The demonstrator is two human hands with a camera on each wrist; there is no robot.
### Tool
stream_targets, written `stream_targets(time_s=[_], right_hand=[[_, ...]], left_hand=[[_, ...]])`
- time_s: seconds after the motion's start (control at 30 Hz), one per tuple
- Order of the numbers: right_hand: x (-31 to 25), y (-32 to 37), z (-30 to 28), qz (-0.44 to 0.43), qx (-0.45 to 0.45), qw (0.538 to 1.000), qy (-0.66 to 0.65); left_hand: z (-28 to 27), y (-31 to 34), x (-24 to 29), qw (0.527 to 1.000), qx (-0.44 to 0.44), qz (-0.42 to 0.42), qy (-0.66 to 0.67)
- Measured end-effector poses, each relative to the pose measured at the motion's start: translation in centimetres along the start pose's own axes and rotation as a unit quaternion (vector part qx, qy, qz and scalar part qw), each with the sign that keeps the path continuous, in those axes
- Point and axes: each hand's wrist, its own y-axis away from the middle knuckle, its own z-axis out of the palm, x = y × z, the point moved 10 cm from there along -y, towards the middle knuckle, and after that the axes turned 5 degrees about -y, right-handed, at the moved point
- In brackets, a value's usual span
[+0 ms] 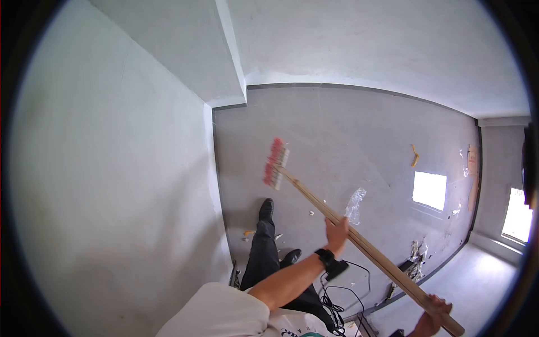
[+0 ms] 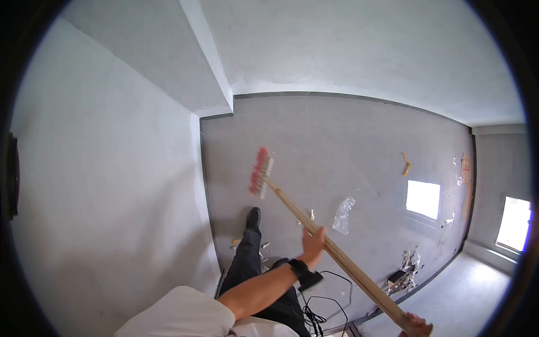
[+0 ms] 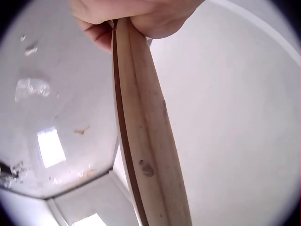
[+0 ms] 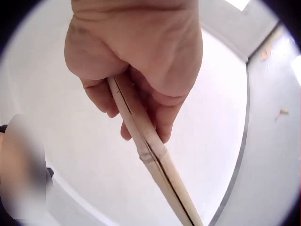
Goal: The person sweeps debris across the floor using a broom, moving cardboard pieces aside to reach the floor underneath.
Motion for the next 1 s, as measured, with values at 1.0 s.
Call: stream_targets(time_s=[1.0], right_hand=[[5.5,-18.0,-2.8,-0.057,0.058,0.996,0.031]], left_hand=[[10.9,-13.9,12.0,0.998,0.003,0.001,0.066]])
